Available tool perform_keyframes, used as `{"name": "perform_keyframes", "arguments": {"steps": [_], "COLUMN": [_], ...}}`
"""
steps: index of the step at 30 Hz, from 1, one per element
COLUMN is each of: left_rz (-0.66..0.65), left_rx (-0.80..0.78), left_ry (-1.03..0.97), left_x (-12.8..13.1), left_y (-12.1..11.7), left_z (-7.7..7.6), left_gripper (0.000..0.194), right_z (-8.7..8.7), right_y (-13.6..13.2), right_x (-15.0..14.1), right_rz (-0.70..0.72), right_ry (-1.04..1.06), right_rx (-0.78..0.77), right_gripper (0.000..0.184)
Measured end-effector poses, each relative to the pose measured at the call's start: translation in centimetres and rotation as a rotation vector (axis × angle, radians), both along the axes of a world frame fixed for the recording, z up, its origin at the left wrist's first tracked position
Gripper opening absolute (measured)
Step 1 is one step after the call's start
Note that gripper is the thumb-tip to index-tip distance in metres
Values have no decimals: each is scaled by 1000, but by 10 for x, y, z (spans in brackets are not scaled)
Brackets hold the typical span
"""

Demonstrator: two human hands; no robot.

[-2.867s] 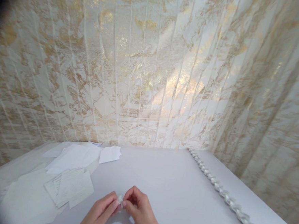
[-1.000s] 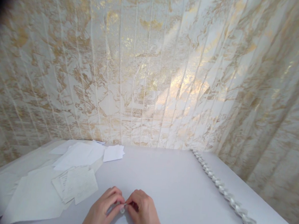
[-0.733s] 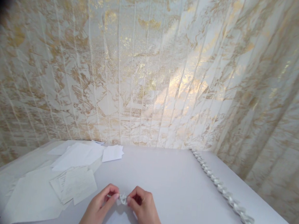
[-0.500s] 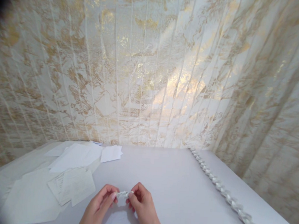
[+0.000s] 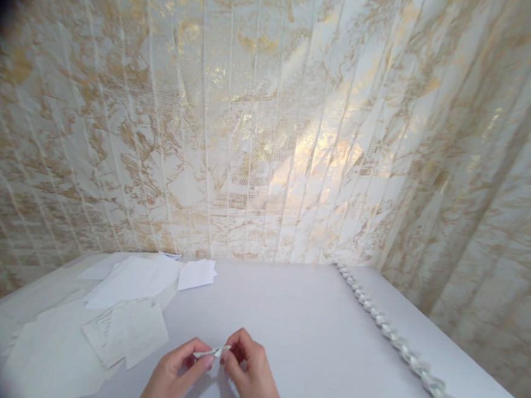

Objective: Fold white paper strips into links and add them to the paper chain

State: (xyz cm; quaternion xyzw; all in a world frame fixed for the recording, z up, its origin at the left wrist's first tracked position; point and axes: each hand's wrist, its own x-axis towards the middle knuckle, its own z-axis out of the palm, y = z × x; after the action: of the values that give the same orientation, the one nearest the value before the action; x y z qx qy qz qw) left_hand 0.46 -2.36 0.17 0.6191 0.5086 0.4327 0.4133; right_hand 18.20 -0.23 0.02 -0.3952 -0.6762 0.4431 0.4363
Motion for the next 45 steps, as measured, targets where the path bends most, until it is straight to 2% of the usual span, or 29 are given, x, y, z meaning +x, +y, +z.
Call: {"name": "perform_keyframes", "arguments": {"steps": [5, 7, 13, 20, 25, 29, 34, 37, 41, 45], "left_rz": [-4, -10, -44, -66, -39, -6, 17, 43, 94, 102], "left_rx": [-4, -11, -26, -40, -48, -26, 50, 116, 162, 148], "left_ry": [6, 6, 2, -78, -101, -27, 127, 210, 302, 381], "left_x": [1, 1, 1, 3, 2, 0, 2, 5, 8, 10], "left_y": [-2, -2, -2, -1, 4, 3, -1, -3, -5, -7], "left_z": [0, -1, 2, -1, -10, -11, -6, -9, -15, -13], "left_gripper": [35, 36, 39, 51, 59, 48, 32, 23, 22, 25], "right_z": [-7, -7, -3, -4, -4, -2, -1, -1, -1, -1], "right_y": [-1, -1, -2, -1, -1, -2, -2, -2, -4, -9], "right_x": [-1, -2, -1, 3, 2, 1, 1, 1, -1, -4], "right_rz": [66, 39, -32, -83, -83, -27, -46, -51, -48, -50], "right_ry": [-26, -58, -64, -132, -250, -229, -238, -247, -305, -392], "right_rx": [-58, -72, -88, 12, 69, 42, 65, 83, 123, 172], "right_gripper": [16, 9, 16, 21, 11, 13, 19, 23, 29, 37]}}
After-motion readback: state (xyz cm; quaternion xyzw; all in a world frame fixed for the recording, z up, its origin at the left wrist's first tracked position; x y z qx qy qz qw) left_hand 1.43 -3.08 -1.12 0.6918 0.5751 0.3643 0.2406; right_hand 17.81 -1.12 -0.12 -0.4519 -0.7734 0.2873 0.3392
